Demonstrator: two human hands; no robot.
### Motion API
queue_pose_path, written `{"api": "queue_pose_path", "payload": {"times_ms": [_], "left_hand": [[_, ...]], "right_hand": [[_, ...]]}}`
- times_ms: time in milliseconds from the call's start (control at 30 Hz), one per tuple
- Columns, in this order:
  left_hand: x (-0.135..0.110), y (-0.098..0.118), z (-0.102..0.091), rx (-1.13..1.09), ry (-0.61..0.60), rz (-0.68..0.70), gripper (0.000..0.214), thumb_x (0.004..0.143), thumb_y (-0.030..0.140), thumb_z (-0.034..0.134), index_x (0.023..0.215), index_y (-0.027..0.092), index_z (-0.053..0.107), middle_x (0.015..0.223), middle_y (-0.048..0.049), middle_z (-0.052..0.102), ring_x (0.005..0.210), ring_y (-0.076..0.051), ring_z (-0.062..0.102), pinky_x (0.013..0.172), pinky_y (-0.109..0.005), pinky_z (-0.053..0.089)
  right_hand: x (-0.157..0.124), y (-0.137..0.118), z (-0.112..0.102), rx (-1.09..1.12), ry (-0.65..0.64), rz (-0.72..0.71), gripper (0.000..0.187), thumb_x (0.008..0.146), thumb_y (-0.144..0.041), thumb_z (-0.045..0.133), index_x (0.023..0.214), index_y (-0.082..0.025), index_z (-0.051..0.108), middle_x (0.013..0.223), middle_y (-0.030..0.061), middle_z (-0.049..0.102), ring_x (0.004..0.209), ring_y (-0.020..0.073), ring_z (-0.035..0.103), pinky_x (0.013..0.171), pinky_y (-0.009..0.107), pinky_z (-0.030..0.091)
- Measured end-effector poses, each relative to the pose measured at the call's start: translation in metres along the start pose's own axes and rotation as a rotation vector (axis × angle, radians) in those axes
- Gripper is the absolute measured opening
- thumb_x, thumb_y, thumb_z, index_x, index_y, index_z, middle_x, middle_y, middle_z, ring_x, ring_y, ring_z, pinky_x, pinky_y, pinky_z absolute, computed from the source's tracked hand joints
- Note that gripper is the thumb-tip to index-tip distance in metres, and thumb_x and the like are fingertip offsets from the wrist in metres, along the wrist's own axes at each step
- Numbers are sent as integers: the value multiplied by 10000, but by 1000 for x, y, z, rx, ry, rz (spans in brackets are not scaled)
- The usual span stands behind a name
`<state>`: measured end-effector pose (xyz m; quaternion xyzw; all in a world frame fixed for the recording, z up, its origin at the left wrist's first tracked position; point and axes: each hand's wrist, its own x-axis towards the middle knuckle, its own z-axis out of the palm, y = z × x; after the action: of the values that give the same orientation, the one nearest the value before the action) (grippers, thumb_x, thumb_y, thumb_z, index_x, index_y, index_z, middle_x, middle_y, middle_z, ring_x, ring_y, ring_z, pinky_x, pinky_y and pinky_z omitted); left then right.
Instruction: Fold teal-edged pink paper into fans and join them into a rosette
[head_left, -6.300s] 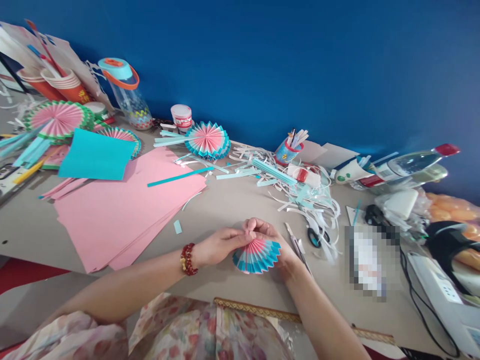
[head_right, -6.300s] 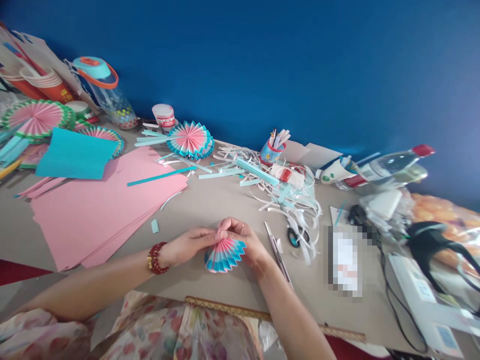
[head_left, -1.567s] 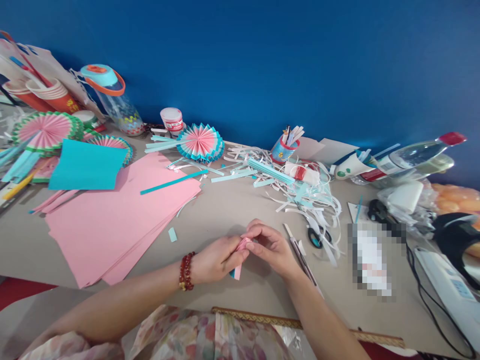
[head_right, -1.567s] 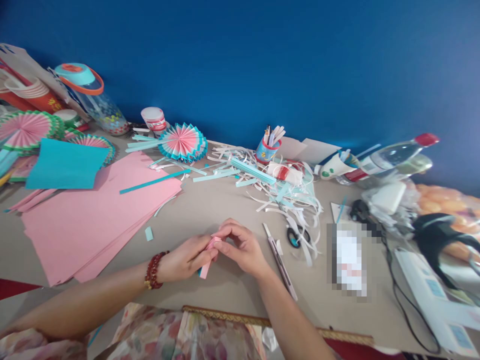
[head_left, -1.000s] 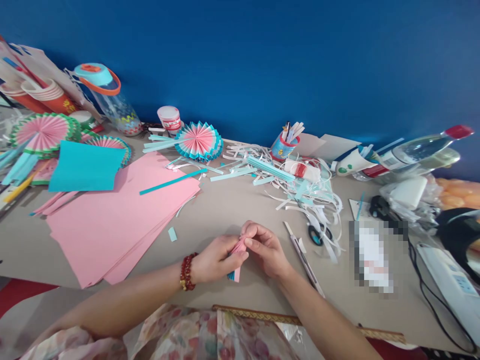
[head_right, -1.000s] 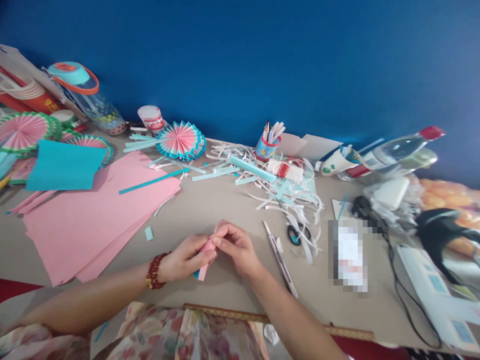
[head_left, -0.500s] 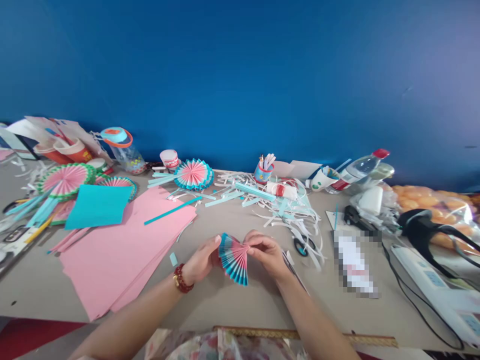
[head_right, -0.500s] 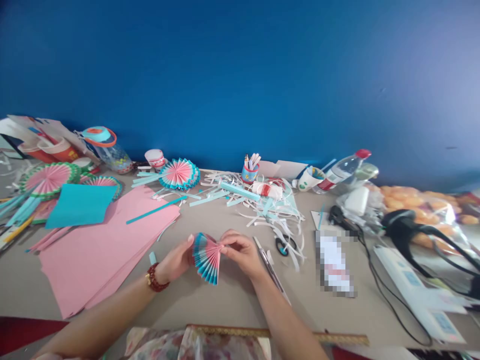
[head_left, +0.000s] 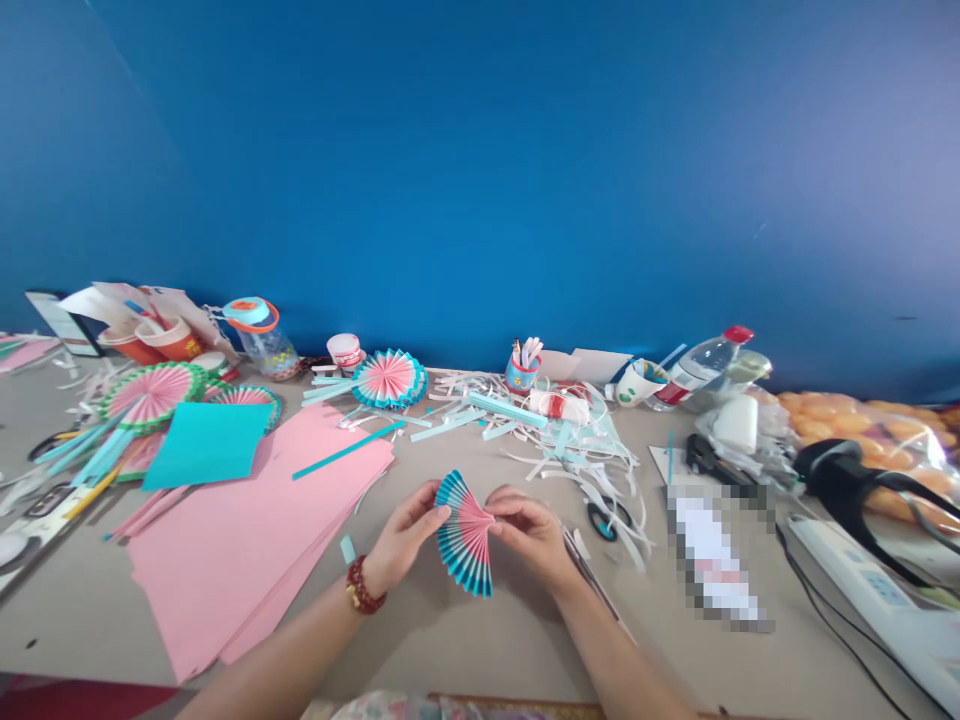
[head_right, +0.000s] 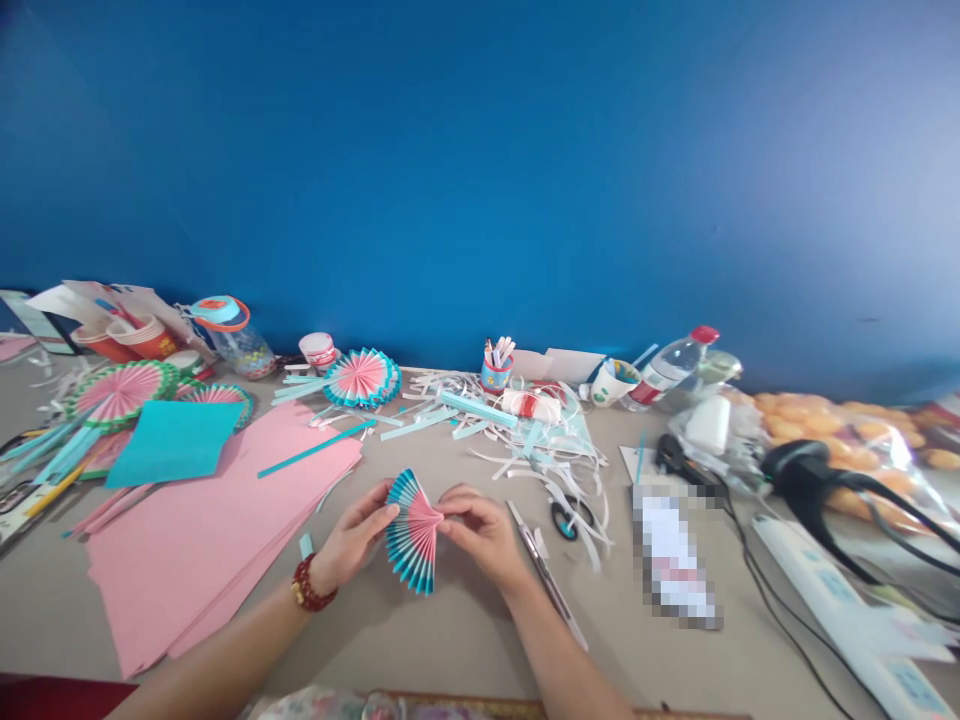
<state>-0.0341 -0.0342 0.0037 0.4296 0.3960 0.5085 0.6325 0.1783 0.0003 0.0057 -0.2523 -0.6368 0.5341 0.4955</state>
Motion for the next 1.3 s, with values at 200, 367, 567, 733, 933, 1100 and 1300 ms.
{"api": "queue_pose_path", "payload": {"times_ms": [200, 367, 567, 733, 933, 1100, 1300], "left_hand": [[3, 0, -3, 171, -49, 118, 294, 943, 363, 566, 1161, 176, 623, 1081, -61, 662, 1004, -194, 597, 927, -310, 475], [0, 2, 1, 247, -40, 130, 379, 947, 350, 556, 1288, 190, 513, 1155, -65, 646, 1050, -200, 603, 964, -329, 479], [-2, 3, 4, 314, -11, 102, 466, 923, 355, 590, 1326, 175, 442, 1149, -80, 653, 1024, -207, 640, 930, -347, 521], [-3, 5, 6, 408, 63, 97, 514, 914, 375, 594, 1345, 159, 416, 1151, -100, 673, 1027, -226, 661, 903, -360, 544], [-3, 6, 6, 484, 100, 126, 539, 914, 375, 577, 1376, 167, 394, 1218, -117, 661, 1082, -245, 662, 916, -380, 554], [-1, 14, 5, 532, 94, 150, 492, 922, 374, 569, 1353, 182, 427, 1137, -82, 683, 982, -211, 684, 877, -345, 563], [-2, 22, 6, 566, 101, 101, 499, 913, 395, 572, 1340, 175, 436, 1061, -68, 700, 889, -197, 688, 805, -317, 572]], "right_hand": [[1, 4, -4, -22, -47, 34, 199, 837, -182, 726, 1009, -278, 755, 923, 49, 690, 878, 186, 653, 792, 319, 518], [0, 7, -2, -39, -25, 68, 195, 859, -202, 707, 1030, -287, 747, 945, 52, 689, 896, 188, 645, 801, 324, 511], [0, 10, -1, -21, -25, 102, 181, 880, -234, 688, 1049, -283, 729, 976, 55, 676, 936, 190, 639, 828, 326, 509], [-2, 6, 3, 12, -70, 150, 259, 908, -343, 644, 1152, -262, 672, 1088, 80, 630, 1010, 212, 627, 869, 347, 517], [-7, 2, 15, -95, -100, 289, 727, 821, -371, 734, 1447, -278, 377, 1225, 97, 551, 949, 200, 641, 872, 363, 538], [-7, -3, 14, -173, -115, 301, 650, 890, -354, 615, 1472, -262, 340, 1170, 90, 560, 914, 183, 611, 830, 330, 523], [-4, -13, 9, -249, -166, 280, 547, 937, -304, 476, 1466, -246, 353, 1041, 55, 594, 848, 173, 586, 789, 309, 504]]}}
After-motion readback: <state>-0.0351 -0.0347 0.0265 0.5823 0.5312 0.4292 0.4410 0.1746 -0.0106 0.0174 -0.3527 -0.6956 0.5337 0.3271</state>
